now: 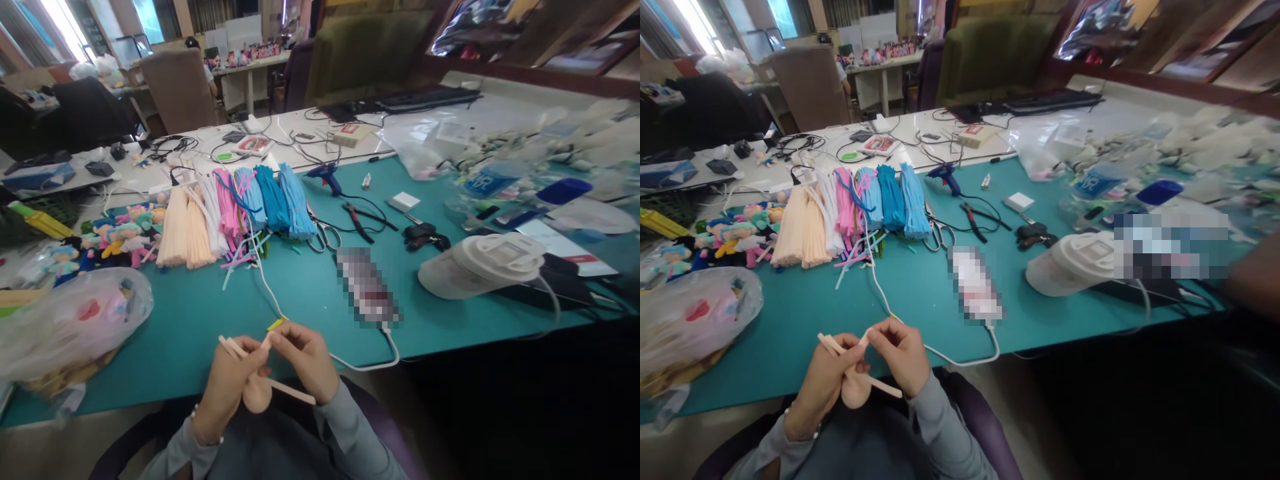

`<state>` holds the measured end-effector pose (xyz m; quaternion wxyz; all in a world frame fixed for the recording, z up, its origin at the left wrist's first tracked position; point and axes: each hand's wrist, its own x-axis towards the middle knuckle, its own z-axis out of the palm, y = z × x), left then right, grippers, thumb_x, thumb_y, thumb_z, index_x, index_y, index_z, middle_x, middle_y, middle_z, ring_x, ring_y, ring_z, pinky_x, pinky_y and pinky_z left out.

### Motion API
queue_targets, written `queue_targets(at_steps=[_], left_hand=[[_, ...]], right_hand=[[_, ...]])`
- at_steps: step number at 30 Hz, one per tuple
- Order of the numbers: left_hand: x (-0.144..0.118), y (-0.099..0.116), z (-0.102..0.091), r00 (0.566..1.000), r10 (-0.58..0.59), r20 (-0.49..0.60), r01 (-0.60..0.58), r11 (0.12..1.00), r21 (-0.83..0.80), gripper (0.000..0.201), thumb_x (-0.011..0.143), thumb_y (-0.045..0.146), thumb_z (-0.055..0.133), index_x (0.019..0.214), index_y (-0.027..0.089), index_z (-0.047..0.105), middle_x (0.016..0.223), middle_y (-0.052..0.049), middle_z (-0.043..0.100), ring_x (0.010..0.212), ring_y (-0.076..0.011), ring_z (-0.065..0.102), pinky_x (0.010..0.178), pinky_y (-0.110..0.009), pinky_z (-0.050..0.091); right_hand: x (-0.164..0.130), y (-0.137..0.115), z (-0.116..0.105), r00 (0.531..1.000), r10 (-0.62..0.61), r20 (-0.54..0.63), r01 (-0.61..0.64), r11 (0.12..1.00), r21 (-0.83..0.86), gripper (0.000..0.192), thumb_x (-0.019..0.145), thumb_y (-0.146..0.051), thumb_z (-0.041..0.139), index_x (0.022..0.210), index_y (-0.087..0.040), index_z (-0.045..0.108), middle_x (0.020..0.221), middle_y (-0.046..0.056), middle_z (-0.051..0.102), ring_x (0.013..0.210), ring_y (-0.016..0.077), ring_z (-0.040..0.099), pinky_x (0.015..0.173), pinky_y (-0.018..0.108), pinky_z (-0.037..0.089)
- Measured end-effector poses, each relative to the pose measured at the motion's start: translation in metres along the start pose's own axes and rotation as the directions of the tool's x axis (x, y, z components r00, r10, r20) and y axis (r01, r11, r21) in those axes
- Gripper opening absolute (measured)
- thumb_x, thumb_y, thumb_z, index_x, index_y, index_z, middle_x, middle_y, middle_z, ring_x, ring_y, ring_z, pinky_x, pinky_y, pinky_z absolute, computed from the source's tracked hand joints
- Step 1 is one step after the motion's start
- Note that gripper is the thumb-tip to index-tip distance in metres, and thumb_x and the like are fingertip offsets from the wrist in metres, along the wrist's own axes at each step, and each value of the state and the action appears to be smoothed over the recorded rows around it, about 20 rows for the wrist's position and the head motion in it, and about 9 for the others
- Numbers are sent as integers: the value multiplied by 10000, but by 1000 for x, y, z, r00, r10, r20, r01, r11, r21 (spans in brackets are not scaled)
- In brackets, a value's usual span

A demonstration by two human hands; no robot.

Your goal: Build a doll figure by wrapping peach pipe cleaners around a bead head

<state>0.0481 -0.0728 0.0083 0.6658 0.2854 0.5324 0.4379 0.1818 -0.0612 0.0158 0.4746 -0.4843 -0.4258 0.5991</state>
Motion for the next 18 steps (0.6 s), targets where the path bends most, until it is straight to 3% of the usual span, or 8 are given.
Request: queue_targets(at_steps=[5,9,13,18], left_hand=[[2,0,-2,998,61,5,-61,992,114,254,584,337,747,531,136,601,402,17,550,433,-120,539,461,-227,396],[1,-1,-2,998,29,58,-33,997,76,277,590,351,745,511,141,583,393,23,536,411,-106,505,468,-229,390],[2,5,-5,990,-54,134,58,998,-25,269,582,364,752,582,132,617,482,-2,595,456,-118,531,516,-249,422],[1,16,-15,967,-103,233,129,987,-96,417,527,324,788,881,139,668,742,-61,680,682,-178,610,667,-284,452]], right_hand=[[-4,-4,0,994,-105,-11,104,990,-94,304,710,-448,654,621,-159,618,641,13,577,605,128,502,571,254,397],[-4,-5,1,992,-126,19,127,986,-110,336,713,-461,654,575,-159,596,577,-9,533,543,104,454,514,233,359],[1,2,1,999,35,7,-35,994,107,374,631,-504,707,575,-159,573,499,-40,517,443,75,430,451,214,347],[3,12,1,983,170,-63,-128,897,424,402,554,-484,763,560,-172,511,464,-58,536,392,58,443,426,192,365]])
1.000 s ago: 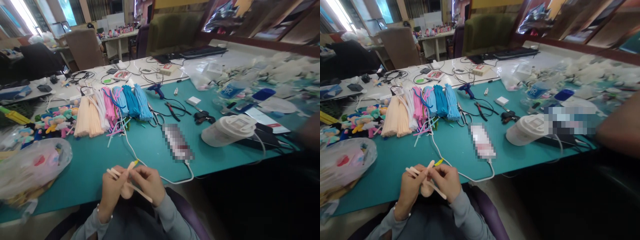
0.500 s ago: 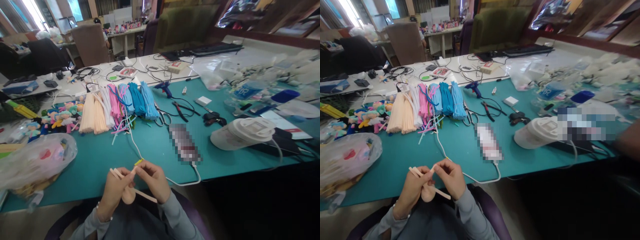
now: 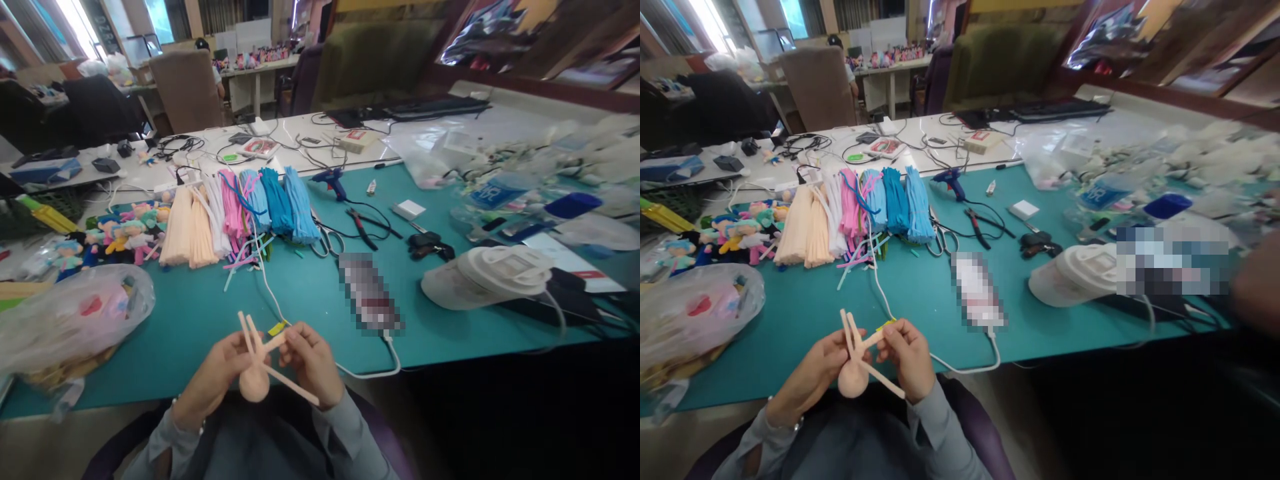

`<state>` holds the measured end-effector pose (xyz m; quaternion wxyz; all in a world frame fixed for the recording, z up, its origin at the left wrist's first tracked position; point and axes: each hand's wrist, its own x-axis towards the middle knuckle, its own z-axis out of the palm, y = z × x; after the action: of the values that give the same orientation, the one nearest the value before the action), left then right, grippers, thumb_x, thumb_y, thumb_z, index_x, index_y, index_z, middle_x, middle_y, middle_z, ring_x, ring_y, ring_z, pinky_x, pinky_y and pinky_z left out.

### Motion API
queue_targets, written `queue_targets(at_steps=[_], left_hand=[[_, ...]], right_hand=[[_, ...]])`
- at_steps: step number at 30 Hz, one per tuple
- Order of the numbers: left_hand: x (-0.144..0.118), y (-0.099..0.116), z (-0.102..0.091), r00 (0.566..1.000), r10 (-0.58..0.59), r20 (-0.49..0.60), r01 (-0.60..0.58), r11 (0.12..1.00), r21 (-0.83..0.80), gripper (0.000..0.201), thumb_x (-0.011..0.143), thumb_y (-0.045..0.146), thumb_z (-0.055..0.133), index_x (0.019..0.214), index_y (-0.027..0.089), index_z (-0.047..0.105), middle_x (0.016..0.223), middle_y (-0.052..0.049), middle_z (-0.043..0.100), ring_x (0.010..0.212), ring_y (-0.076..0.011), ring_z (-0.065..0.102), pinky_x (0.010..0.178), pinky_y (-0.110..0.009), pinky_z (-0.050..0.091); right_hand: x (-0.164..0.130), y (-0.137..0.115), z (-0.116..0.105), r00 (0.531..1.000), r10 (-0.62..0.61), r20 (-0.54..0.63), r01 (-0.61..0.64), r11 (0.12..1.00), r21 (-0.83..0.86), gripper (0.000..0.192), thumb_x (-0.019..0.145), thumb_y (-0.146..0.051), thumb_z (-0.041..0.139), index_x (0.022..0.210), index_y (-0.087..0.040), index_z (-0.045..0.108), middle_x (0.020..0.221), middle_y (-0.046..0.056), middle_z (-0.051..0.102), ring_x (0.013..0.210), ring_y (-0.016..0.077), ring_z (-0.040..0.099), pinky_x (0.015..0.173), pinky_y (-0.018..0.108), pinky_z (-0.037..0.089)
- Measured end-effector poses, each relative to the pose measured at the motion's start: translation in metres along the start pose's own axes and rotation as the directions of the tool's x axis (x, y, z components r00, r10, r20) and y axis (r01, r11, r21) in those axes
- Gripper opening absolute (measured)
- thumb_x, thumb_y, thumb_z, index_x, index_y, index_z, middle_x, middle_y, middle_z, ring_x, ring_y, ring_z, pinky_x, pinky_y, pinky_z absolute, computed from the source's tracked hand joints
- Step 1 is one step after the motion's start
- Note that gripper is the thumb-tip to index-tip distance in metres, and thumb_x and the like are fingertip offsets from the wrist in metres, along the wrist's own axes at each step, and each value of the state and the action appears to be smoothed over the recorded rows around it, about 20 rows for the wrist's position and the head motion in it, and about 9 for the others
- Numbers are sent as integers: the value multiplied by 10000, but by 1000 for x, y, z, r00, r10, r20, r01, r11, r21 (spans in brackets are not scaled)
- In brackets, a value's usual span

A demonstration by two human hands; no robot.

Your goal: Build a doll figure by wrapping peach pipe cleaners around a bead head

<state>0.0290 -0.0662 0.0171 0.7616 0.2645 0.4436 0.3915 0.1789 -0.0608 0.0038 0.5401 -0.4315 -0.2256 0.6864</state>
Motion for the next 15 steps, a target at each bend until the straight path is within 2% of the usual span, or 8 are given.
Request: queue_targets(at_steps=[3,5,9,12,15], left_hand=[[-3,1,-6,997,74,0,-74,995,68,363,504,241,794,831,150,665,768,-47,668,717,-162,593,653,-242,433],[-4,0,-9,992,115,-42,-110,987,117,262,519,225,776,737,150,650,691,-15,639,640,-126,560,582,-207,404],[-4,5,-15,989,99,-109,-67,960,271,196,519,248,750,618,139,620,534,29,565,479,-77,459,475,-187,333],[-4,14,-17,995,80,-53,-50,902,429,163,523,237,737,594,124,645,497,30,559,451,-65,428,460,-182,313],[-2,21,-18,998,53,13,-54,895,442,153,534,239,740,591,117,666,495,18,583,435,-63,429,436,-175,309]], right_hand=[[-2,3,-2,1000,15,-23,-13,997,78,388,558,-435,772,544,-174,486,463,-62,535,394,55,441,437,189,381],[-4,2,-5,1000,1,-16,0,998,64,346,584,-411,755,557,-178,500,473,-60,539,405,61,445,447,195,385],[-9,-10,-8,993,-54,107,71,984,-162,213,605,-329,740,643,-172,601,568,-40,573,504,88,491,512,213,395],[-12,-17,-4,971,22,236,52,951,-304,203,607,-322,741,677,-155,649,627,-15,596,588,109,510,564,225,390],[-12,-13,3,970,70,233,1,957,-290,256,591,-371,754,602,-147,631,588,-16,590,547,99,487,537,224,367]])
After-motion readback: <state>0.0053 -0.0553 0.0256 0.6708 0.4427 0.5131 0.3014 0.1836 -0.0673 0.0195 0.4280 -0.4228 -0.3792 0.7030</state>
